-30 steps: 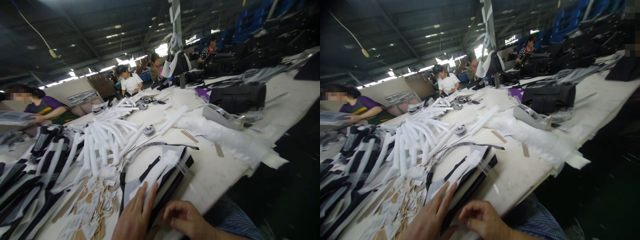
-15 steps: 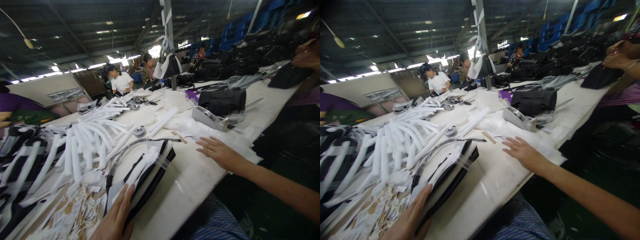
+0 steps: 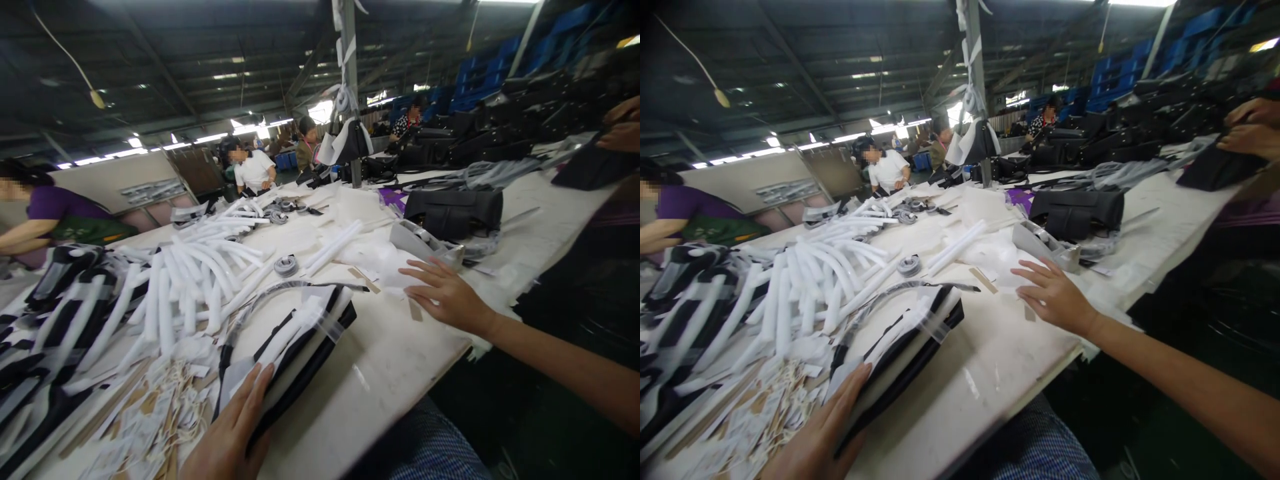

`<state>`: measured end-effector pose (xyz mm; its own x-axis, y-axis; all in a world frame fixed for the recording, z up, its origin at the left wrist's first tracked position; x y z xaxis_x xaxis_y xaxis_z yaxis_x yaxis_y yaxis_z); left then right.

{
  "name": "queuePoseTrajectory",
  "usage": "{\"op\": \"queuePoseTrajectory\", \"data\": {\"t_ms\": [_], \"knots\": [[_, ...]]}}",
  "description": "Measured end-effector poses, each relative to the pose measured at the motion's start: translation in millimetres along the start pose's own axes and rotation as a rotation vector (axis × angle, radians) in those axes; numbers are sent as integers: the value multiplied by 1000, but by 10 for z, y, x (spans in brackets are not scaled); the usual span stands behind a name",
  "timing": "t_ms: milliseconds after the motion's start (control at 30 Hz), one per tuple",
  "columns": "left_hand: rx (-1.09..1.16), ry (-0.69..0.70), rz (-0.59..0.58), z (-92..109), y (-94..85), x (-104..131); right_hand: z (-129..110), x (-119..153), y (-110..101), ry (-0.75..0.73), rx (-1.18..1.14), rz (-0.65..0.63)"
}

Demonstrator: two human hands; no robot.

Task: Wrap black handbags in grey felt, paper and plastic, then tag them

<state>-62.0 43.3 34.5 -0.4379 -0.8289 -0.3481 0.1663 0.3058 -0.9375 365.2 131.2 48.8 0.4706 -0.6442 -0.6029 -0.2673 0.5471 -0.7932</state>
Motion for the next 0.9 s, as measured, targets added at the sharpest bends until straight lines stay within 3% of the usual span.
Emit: {"op": "queuePoseTrajectory", "data": {"t_ms": [67,133,300,367,500,600,767,900], "knots": [[9,-51,10,-16,-37,-12,-241,-184,-23,87,-141,74],[26,-106,21,-40,-65,-19,-485,-281,62,193,-291,25],[85,-259,62,-144,-109,3,-1079,-193,406,209,-425,-414],[101,-299,72,-198,-109,21,-1201,-168,443,202,-408,-479],[86,-319,90,-301,-92,61,-1233,-320,410,238,-322,-385],[88,-320,105,-327,-90,80,-1144,-446,500,298,-289,-320],[124,-346,136,-274,-105,88,-1086,-450,1039,283,-219,-360],[116,-294,159,-210,-84,96,-1330,-491,1408,156,-241,-419]]}}
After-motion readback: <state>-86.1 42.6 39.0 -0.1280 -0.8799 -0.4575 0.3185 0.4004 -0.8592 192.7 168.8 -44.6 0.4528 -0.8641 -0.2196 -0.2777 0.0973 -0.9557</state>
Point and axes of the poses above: each hand's wrist, its own x-axis away from the middle knuckle, its own y-axis out of the palm, z = x × y, the point moved 5 cm from there along -x, towards the middle knuckle, and after that the axes turned 3 degrees about x, right-handed, at the moved point
